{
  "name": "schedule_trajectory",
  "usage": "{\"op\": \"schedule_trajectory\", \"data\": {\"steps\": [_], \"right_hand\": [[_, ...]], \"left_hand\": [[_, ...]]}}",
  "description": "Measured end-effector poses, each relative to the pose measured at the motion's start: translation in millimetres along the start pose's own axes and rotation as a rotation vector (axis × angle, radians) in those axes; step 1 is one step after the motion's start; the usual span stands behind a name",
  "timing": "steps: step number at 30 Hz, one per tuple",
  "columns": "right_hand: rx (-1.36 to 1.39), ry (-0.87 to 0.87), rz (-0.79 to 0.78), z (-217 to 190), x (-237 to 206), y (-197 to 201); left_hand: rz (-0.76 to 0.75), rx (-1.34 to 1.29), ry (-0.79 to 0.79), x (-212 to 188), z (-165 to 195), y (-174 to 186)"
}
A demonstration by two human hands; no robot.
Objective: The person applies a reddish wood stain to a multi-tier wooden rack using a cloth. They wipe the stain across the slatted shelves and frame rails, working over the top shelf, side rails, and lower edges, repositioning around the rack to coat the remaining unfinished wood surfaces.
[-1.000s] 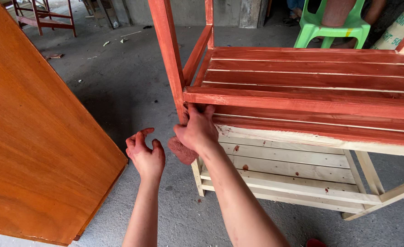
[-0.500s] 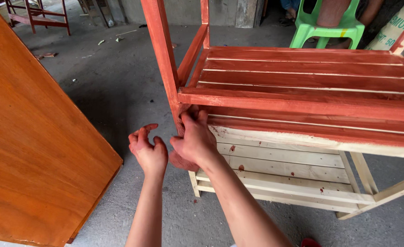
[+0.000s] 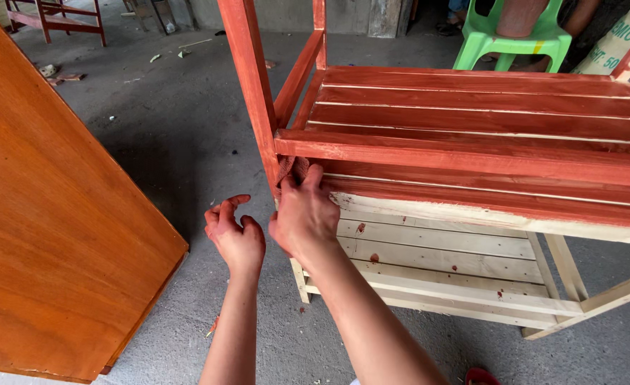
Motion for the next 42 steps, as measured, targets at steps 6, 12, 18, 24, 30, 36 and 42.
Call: {"op": "schedule_trajectory", "data": {"steps": [6, 12, 18, 24, 30, 36, 42], "right_hand": [[-0.212, 0.213, 0.171, 4, 14, 9], [-0.208, 0.212, 0.094, 5, 5, 6], [-0.058, 0.031, 0.003, -10, 19, -1], [0.048, 0.127, 0.057, 25, 10, 6], [0.707, -0.165, 0.071, 52, 10, 12], [-0.341, 0.271, 0.177, -11, 20, -10], [-0.492, 0.456, 0.357, 3, 13, -2]], "left_hand": [[-0.021, -0.064, 0.077, -6, 5, -12], [-0.006, -0.061, 0.038, -2, 11, -10], [0.0, -0.041, 0.046, -4, 1, 4], [0.022, -0.041, 0.06, -1, -3, 3], [-0.042, -0.047, 0.091, -9, 9, -7], [-0.02, -0.036, 0.024, -12, 23, 3], [0.014, -0.018, -0.083, -17, 56, 9]]}}
Point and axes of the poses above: each hand's wrist, its own x-axis towards the middle knuckle, its own y-axis out of the back of the hand, z = x × y, the point moved 10 cm from there along x, towards the middle knuckle, and after that the axes turned 15 degrees about x, right-handed, at the moved point
